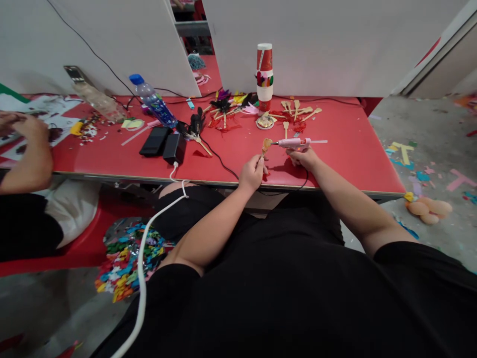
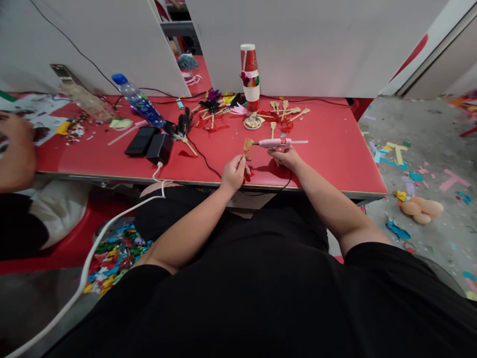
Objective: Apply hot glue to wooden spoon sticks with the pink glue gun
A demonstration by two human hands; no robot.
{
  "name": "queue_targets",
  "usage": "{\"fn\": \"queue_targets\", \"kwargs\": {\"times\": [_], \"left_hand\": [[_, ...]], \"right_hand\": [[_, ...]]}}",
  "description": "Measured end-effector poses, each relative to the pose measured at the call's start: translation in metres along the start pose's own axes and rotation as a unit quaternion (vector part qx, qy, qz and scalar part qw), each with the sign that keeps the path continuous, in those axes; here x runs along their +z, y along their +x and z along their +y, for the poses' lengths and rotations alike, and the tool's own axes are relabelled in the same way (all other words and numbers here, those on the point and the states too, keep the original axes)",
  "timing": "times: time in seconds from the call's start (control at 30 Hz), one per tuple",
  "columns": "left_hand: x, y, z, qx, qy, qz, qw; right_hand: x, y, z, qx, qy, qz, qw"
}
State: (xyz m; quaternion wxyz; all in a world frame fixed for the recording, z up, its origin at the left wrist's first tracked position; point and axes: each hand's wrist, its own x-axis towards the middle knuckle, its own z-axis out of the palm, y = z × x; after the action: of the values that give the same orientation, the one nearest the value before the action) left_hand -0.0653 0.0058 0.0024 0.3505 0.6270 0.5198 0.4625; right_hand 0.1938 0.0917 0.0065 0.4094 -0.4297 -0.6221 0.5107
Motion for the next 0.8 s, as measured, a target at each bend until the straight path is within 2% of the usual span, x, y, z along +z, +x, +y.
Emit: {"fn": "queue_targets", "kwargs": {"times": [0.27, 0.53, 0.7, 0.8], "left_hand": [[0.0022, 0.0025, -0.0029, -0.013, -0.043, 0.013, 0.999], [0.0028, 0.0064, 0.0022, -0.068, -0.134, 0.012, 0.989], [0.0032, 0.0032, 0.0018, -0.043, -0.108, -0.018, 0.993], [0.0032, 0.0011, 0.0012, -0.023, -0.083, -0.023, 0.996]], "right_hand": [[-0.0008, 0.0002, 0.0012, -0.010, 0.029, -0.001, 1.000], [0.0021, -0.0010, -0.0030, -0.025, 0.045, 0.000, 0.999], [0.0025, -0.0034, -0.0038, -0.056, 0.062, -0.006, 0.997], [0.0047, -0.0046, -0.0043, -0.048, 0.008, 0.014, 0.999]]}}
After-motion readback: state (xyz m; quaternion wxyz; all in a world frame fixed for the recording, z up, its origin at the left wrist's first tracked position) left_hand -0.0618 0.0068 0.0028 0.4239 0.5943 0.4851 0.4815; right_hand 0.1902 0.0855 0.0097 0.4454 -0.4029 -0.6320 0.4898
